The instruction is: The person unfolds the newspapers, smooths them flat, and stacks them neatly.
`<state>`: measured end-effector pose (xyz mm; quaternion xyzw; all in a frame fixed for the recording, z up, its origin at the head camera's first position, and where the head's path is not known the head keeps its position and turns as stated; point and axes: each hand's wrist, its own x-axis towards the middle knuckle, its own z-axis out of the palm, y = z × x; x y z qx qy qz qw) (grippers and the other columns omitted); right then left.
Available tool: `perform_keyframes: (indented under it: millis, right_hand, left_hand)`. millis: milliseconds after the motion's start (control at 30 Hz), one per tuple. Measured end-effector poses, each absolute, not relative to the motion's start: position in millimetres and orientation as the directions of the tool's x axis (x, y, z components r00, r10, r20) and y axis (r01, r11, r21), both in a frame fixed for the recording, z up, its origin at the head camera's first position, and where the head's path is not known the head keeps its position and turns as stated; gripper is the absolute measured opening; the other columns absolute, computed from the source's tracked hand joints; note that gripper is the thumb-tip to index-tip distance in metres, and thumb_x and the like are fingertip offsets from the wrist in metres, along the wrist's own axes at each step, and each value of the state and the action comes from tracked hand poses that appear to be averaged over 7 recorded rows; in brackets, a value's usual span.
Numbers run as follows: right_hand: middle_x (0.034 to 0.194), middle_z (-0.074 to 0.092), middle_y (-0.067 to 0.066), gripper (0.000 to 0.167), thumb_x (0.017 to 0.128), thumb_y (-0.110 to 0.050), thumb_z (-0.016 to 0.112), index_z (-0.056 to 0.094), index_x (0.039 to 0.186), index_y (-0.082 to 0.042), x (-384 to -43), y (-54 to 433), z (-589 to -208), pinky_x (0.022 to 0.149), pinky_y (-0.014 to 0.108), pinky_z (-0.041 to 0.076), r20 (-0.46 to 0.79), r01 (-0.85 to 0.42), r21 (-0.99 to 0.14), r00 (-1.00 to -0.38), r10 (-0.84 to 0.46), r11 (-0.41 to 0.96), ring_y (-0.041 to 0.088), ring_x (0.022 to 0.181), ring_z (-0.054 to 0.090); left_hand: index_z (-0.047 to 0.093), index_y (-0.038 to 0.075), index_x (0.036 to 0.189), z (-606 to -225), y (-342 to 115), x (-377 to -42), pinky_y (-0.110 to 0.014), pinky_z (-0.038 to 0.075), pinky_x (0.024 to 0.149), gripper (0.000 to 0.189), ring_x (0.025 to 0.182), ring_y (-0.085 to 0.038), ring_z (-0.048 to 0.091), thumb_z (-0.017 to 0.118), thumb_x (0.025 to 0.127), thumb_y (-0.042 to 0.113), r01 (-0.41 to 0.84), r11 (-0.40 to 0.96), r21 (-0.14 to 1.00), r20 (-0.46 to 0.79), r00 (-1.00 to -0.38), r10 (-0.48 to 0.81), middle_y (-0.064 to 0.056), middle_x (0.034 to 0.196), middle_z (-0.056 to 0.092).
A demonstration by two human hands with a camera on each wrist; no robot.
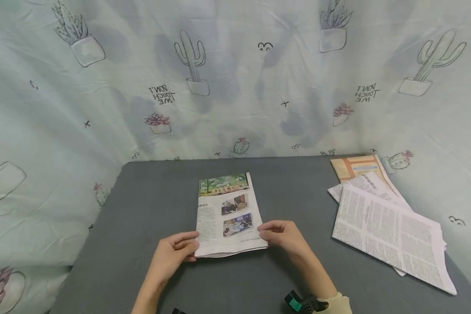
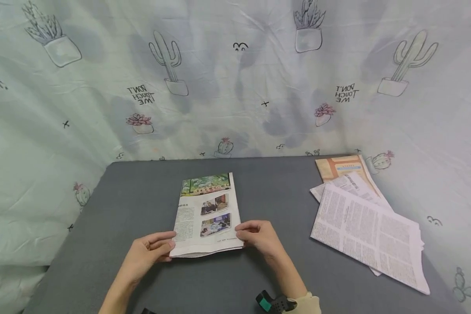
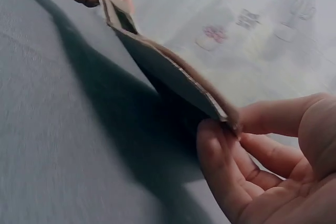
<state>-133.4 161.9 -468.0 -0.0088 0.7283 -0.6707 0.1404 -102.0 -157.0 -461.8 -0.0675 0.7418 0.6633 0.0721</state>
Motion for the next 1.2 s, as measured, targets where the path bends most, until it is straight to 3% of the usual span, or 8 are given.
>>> perform_keyframes:
  millis: [233,400,733,1200]
  right_hand:
    - [0.090,0.070,0.010,0.029,0.085,-0.007,0.075,0.068,0.107,0.010,-120,205,-470,0.068,0.030,0.055,-0.223,0.200,-0.973,-0.948,-0.228,0.118,0.016,0.076,0.062]
    - [0.088,0.070,0.012,0.029,0.085,-0.005,0.075,0.067,0.107,0.013,-117,223,-474,0.066,0.032,0.056,-0.222,0.188,-0.971,-0.938,-0.267,0.146,0.016,0.073,0.063]
    - [0.082,0.068,0.015,0.030,0.084,-0.005,0.076,0.067,0.105,0.014,-114,221,-476,0.063,0.034,0.057,-0.225,0.178,-0.969,-0.920,-0.320,0.170,0.017,0.069,0.063]
    - [0.086,0.069,0.015,0.028,0.086,-0.004,0.075,0.066,0.105,0.015,-106,223,-471,0.064,0.034,0.057,-0.195,0.154,-0.975,-0.938,-0.286,0.159,0.017,0.070,0.063]
  left_hand:
    - [0.066,-0.007,0.119,-474,-122,-94,-0.035,0.058,0.062,0.035,0.081,-0.026,0.069,0.074,0.088,0.006,-0.136,0.110,0.985,-0.146,-0.985,0.093,-0.018,0.102,0.071]
    - [0.064,-0.008,0.122,-483,-117,-95,-0.037,0.059,0.065,0.039,0.082,-0.027,0.070,0.075,0.088,0.009,-0.177,0.028,0.984,-0.179,-0.967,0.182,-0.018,0.104,0.071]
    - [0.064,-0.009,0.121,-486,-122,-95,-0.036,0.059,0.065,0.039,0.084,-0.028,0.070,0.076,0.087,0.007,-0.175,0.008,0.984,-0.174,-0.969,0.177,-0.020,0.104,0.070]
    - [0.065,-0.008,0.120,-488,-119,-96,-0.037,0.059,0.066,0.039,0.083,-0.026,0.069,0.077,0.087,0.010,-0.198,0.029,0.980,-0.201,-0.964,0.173,-0.018,0.103,0.071]
